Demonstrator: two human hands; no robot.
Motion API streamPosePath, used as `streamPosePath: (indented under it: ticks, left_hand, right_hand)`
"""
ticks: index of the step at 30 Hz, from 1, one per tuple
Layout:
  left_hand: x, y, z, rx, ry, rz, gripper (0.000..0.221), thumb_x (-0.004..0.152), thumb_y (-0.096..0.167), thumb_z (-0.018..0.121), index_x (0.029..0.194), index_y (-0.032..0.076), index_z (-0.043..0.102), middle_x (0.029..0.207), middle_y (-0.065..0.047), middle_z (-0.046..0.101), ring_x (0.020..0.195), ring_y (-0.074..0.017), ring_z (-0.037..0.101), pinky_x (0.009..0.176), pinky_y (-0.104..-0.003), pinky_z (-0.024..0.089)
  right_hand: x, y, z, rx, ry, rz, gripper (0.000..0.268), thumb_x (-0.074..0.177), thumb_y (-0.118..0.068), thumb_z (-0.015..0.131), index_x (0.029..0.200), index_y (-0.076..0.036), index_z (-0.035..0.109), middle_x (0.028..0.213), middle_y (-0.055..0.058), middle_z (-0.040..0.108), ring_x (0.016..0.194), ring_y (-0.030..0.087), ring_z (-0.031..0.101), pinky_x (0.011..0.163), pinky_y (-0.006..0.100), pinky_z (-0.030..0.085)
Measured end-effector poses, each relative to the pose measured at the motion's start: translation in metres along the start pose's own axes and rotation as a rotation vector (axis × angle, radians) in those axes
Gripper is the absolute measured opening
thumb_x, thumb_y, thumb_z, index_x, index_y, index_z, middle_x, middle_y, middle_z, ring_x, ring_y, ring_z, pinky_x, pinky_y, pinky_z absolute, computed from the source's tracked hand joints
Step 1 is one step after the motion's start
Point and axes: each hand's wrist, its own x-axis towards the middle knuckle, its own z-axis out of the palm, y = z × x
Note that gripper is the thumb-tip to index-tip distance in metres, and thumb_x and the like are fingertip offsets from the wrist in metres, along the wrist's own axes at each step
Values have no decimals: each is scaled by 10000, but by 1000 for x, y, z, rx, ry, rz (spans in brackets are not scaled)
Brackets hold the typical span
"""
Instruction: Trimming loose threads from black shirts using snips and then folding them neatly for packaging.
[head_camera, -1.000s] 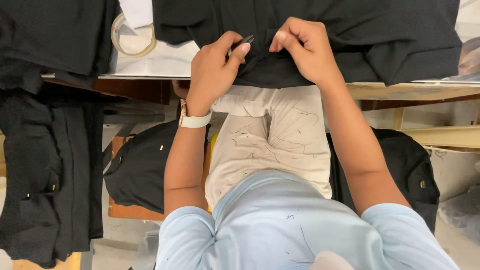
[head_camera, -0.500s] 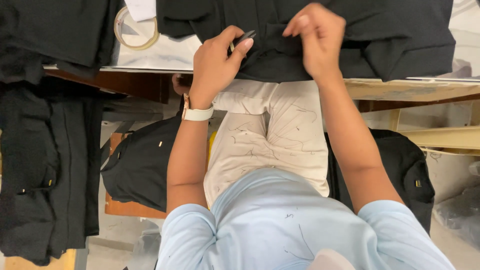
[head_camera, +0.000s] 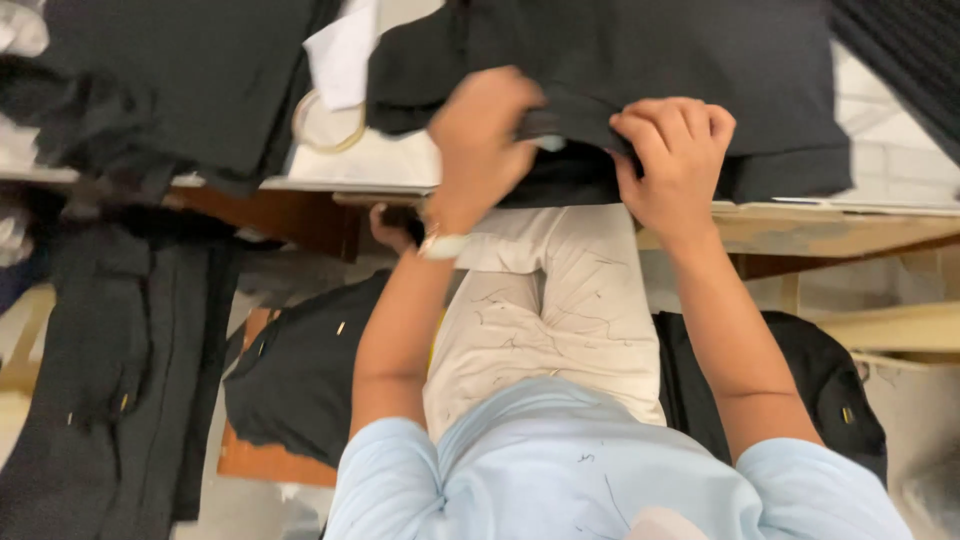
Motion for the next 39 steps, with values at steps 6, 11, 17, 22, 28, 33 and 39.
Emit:
streamPosePath:
  ticks: [6, 11, 17, 22, 28, 33, 39]
  left_hand:
    - [-74, -15, -64, 38, 585, -358, 282, 689, -168, 477, 918, -43, 586, 884, -166, 558, 823, -327, 550, 725, -424, 465]
    - [-89, -21, -86, -31, 89, -321, 108, 1046, -55, 697, 974, -9, 631, 994, -189, 655, 989, -356, 619, 873, -436, 449]
    - [-81, -23, -102, 24, -110, -355, 338, 776, -163, 523, 1054, -46, 675, 1064, -179, 670, 902, -313, 512, 883, -431, 417]
    - [-71, -24, -107, -18, -178, -415, 366, 855, -199, 507, 1131, -60, 703, 1133, -191, 695, 1053, -329, 612, 958, -414, 442]
    - [-63, -90, -116, 34, -281, -607, 174, 1098, -135, 639, 1240, -54, 698, 1062, -117, 606, 939, -202, 508, 832, -360, 396]
    - [-76, -143, -82, 46, -350, -649, 75, 1152, -45, 741, 1195, -24, 684, 982, -92, 571, 926, -205, 531, 828, -374, 432]
    - [-108, -165, -61, 20, -256, -632, 97, 1142, 0, 760, 1156, -22, 667, 994, -110, 620, 940, -217, 551, 853, -381, 439]
  right_hand:
    - [-96, 87, -72, -202, 56, 367, 583, 631, -7, 552, 1195, 2, 700, 1188, 147, 657, 1077, 360, 572, 920, 448, 305]
    - [-165, 127, -112, 228, 29, 457, 131, 1040, 200, 839, 1029, 104, 750, 1059, 267, 703, 1080, 401, 654, 1008, 485, 494]
    - [-153, 109, -113, 236, 8, 457, 175, 1026, 166, 801, 1062, 48, 676, 1109, 213, 683, 1096, 368, 615, 1009, 484, 458]
    - [-135, 108, -106, 200, -204, 338, 142, 1034, 63, 763, 1120, -36, 709, 1342, 163, 629, 1192, 394, 495, 1061, 506, 388]
    - [-133, 149, -77, 385, -166, 858, 100, 1167, -45, 610, 1084, -24, 557, 821, 55, 521, 730, 167, 536, 668, 336, 389]
    - [-154, 186, -50, 346, -216, 1244, 338, 1173, -259, 704, 874, -155, 585, 724, 2, 597, 670, 78, 601, 635, 271, 476]
    - [-186, 199, -53, 535, -124, 1242, 476, 1201, -282, 749, 775, -120, 609, 665, 3, 589, 527, 96, 563, 482, 240, 375]
